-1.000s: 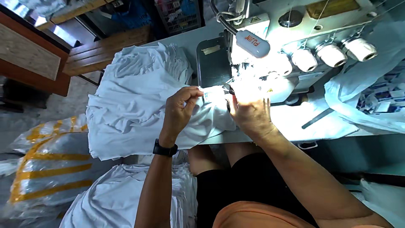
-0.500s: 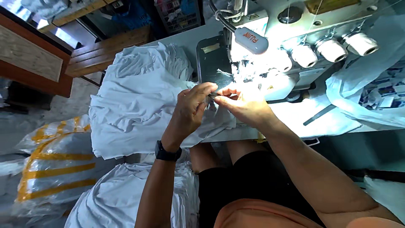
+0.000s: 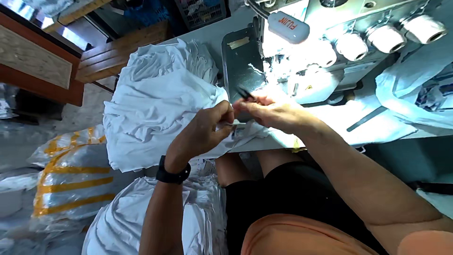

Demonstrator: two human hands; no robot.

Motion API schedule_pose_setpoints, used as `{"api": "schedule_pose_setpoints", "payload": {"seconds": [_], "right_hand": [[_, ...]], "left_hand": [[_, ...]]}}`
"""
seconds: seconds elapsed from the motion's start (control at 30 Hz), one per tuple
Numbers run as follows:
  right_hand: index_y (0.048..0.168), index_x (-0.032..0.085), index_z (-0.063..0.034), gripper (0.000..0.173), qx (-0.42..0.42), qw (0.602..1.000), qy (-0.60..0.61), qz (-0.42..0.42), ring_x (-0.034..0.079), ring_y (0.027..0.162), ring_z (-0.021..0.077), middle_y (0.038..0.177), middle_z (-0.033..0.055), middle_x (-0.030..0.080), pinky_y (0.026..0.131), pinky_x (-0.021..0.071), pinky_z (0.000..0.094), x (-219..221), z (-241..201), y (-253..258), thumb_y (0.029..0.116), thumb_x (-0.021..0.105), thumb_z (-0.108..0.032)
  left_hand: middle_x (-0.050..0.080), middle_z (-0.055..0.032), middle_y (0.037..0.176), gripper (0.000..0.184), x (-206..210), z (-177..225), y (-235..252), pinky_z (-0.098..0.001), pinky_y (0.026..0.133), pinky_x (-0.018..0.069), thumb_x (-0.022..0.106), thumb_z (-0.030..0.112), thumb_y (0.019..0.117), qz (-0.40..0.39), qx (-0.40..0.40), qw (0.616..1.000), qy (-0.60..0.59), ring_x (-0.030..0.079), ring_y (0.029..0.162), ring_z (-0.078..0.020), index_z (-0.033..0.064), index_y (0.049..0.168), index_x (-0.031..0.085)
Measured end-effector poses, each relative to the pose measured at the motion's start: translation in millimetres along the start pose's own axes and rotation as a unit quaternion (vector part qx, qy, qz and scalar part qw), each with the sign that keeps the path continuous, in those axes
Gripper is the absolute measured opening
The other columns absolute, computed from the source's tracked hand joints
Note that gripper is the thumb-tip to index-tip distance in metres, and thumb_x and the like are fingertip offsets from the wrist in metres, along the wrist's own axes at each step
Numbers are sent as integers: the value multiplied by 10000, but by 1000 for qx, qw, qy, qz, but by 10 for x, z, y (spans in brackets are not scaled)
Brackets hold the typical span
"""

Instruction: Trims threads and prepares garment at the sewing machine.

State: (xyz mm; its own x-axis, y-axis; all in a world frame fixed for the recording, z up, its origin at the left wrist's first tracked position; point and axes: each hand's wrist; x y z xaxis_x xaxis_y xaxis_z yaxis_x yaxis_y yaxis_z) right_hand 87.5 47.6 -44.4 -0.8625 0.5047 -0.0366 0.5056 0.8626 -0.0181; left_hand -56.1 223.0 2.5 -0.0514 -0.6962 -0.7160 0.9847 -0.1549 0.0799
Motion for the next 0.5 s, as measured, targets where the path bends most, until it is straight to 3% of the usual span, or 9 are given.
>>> {"api": "schedule_pose_setpoints", "payload": {"seconds": [0.1,0.17,0.23,0.37,0.5], "right_hand": [[738,569,-128,338,91,979,86,-161,355,396,-23,509,-89,452,390,289,146,1,-12,55,1065,486,-134],[765,590,-114,264,103,973,118,-168,382,415,-30,541,-79,507,396,301,133,-14,-44,25,1018,557,-45],[789,595,-117,235,84,975,141,-147,382,424,-43,558,-85,529,403,306,117,-11,-67,-33,991,570,2],[810,626,-112,176,76,979,136,-130,389,421,-46,555,-85,538,403,309,116,-17,-73,-97,947,625,-1],[768,657,-143,195,79,982,118,-127,422,438,-64,575,-107,588,409,321,112,-19,-92,-146,878,689,15]], "left_hand": [[682,-9,931,84,-205,-8,64,-158,783,527,656,37,849,-24,24,999,-13,640,865,11,25,928,631],[656,16,940,236,-289,-4,63,-144,800,518,680,133,890,-54,7,998,-33,619,870,29,-1,1075,622],[637,44,879,287,-308,1,71,-138,733,503,629,227,975,-82,-46,994,-49,594,785,39,-3,1147,632],[564,95,655,146,-242,-116,125,-93,511,375,687,152,942,-85,-65,990,-97,479,561,79,57,830,689],[593,118,620,129,-248,-127,151,-87,494,395,718,77,899,-129,-74,976,-158,504,541,93,87,772,695]]}}
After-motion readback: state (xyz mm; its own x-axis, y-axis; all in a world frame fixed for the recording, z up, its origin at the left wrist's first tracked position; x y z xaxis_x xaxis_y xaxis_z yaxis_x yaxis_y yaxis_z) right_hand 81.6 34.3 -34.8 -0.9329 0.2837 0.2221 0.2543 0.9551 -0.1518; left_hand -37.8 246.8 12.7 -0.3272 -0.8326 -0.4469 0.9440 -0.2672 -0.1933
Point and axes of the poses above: each hand's wrist, its own y-axis towards the middle knuckle, its own x-axis out of the palm, z = x × y
